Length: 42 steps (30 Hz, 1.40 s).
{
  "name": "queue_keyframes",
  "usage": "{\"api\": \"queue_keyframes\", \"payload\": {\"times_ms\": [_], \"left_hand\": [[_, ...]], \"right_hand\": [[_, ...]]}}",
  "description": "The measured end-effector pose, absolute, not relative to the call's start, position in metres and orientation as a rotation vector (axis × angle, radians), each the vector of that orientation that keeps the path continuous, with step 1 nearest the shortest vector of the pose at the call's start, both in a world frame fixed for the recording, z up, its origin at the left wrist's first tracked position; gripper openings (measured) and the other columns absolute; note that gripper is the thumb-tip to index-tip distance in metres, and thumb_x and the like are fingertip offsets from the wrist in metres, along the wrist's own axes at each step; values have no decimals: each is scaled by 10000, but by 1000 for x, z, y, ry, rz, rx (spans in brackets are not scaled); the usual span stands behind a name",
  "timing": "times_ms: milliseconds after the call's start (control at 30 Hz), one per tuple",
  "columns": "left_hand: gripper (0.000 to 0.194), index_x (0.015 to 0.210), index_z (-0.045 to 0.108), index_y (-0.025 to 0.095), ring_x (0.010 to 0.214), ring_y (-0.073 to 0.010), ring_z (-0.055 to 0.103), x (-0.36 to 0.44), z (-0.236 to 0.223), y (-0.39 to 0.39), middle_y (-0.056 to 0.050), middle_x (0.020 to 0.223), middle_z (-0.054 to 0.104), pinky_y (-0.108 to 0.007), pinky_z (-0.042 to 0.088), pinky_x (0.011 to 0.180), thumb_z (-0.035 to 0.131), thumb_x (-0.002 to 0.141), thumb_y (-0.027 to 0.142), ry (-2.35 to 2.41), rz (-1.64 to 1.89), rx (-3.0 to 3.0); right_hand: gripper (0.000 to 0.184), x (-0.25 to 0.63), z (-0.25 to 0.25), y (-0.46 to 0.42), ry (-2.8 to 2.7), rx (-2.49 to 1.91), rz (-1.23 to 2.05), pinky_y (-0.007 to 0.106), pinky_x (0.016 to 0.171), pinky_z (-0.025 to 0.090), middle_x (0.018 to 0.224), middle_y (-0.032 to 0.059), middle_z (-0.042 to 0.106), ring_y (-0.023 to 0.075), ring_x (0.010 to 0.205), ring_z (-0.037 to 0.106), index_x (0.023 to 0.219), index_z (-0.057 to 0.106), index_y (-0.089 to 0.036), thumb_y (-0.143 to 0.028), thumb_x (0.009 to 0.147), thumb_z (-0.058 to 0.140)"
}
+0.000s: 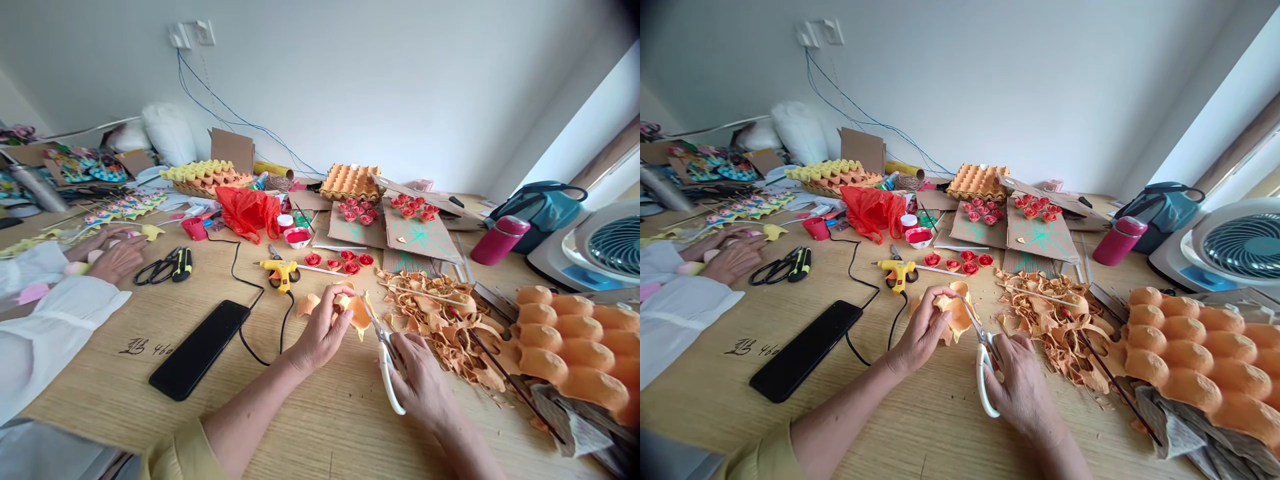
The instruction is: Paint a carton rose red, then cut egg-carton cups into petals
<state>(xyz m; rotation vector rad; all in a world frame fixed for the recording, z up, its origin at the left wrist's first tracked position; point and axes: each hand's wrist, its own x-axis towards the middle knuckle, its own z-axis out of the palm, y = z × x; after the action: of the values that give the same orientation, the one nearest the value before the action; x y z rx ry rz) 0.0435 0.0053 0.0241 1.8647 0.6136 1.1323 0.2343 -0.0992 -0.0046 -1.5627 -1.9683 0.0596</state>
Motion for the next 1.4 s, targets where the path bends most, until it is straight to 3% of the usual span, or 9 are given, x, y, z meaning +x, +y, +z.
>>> {"api": "queue_keyframes", "payload": {"times_ms": [167, 333, 467, 600, 933, 1133, 1400], "left_hand": [[282, 1197, 494, 210, 864, -171, 563, 43, 27, 5, -74, 1090, 591, -277, 465, 765, 452, 1000, 407, 622, 1137, 1787], [279, 1179, 516, 207, 779, -151, 514, 44, 34, 6, -15, 907, 553, -253, 450, 719, 505, 959, 379, 680, 1134, 1674], [172, 959, 563, 188, 774, -141, 494, 46, 38, 10, 2, 832, 528, -249, 450, 744, 568, 900, 349, 669, 1153, 1526], [230, 798, 502, 189, 729, -132, 474, 48, 36, 15, 18, 764, 486, -248, 440, 727, 606, 856, 386, 639, 1121, 1441], [222, 855, 501, 197, 775, -138, 513, 49, 33, 11, 12, 809, 505, -242, 442, 737, 635, 834, 372, 566, 937, 1517], [212, 828, 498, 189, 732, -119, 464, 50, 29, 14, 24, 776, 465, -227, 424, 708, 620, 855, 360, 538, 949, 1496], [285, 832, 547, 182, 756, -133, 502, 50, 32, 15, 11, 791, 526, -243, 436, 732, 678, 814, 435, 542, 952, 1391]], "right_hand": [[291, 234, -3, -100, -1965, -1547, 41, 293, 665, 419, 661, -28, 467, 153, 650, 475, 737, 359, -242, -333, 994, 460], [316, 232, 0, -101, -1966, -1528, 37, 269, 608, 406, 643, -31, 480, 149, 615, 476, 737, 353, -244, -371, 1003, 467], [321, 233, 0, -101, -1951, -1541, 51, 261, 577, 396, 635, -30, 489, 150, 605, 475, 734, 357, -247, -379, 999, 482], [330, 234, -2, -99, -1941, -1550, 36, 264, 586, 405, 616, -37, 473, 144, 589, 473, 719, 344, -250, -372, 989, 489], [232, 237, -7, -97, -1984, -1603, 45, 320, 723, 438, 696, -35, 492, 146, 627, 482, 782, 387, -240, -328, 970, 491], [247, 237, -6, -98, -1985, -1595, 87, 324, 718, 429, 695, -30, 471, 153, 648, 474, 772, 368, -240, -316, 990, 456], [320, 235, -3, -99, -1960, -1591, 114, 294, 662, 407, 670, -26, 464, 155, 654, 471, 737, 341, -242, -373, 1020, 413]]}}
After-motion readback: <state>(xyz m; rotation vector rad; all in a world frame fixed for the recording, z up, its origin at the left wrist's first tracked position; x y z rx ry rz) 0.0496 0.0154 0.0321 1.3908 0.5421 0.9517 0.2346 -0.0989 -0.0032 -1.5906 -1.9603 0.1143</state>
